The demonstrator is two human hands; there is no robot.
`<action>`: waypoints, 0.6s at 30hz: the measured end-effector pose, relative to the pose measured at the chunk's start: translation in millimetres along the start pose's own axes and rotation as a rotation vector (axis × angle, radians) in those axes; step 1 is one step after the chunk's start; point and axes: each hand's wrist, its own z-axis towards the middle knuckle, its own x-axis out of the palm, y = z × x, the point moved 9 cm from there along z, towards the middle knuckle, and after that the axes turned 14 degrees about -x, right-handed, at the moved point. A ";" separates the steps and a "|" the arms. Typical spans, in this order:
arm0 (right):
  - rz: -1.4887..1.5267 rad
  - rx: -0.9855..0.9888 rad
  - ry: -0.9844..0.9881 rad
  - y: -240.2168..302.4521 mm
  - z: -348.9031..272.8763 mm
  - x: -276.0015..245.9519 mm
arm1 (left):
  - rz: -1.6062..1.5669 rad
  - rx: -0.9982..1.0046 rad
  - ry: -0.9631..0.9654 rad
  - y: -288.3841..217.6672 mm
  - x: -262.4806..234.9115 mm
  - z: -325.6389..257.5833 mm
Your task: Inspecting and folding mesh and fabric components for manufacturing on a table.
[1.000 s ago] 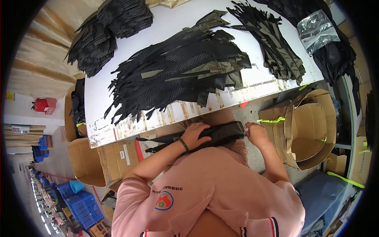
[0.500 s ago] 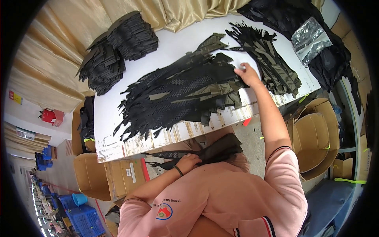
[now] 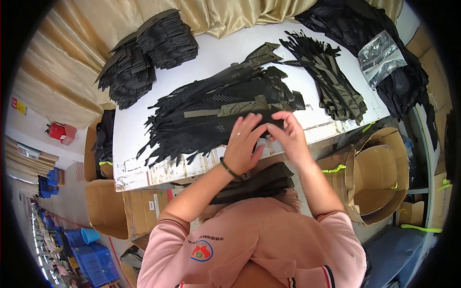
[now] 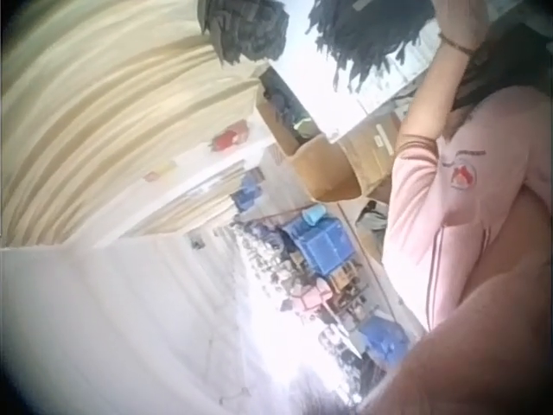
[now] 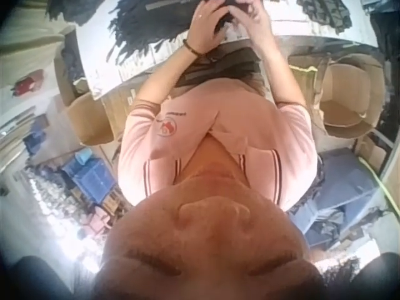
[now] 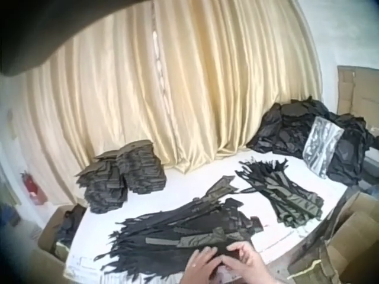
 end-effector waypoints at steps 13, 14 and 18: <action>-1.094 -0.573 0.331 19.6 -34.2 15.8 | -0.738 -0.746 0.539 80.4 73.4 -45.2; -1.090 -0.572 0.333 18.6 -33.3 14.7 | -0.698 -0.779 0.533 85.4 71.5 -48.5; -1.105 -0.536 0.574 7.5 -33.4 25.0 | -0.576 -0.752 0.545 85.0 61.0 -50.5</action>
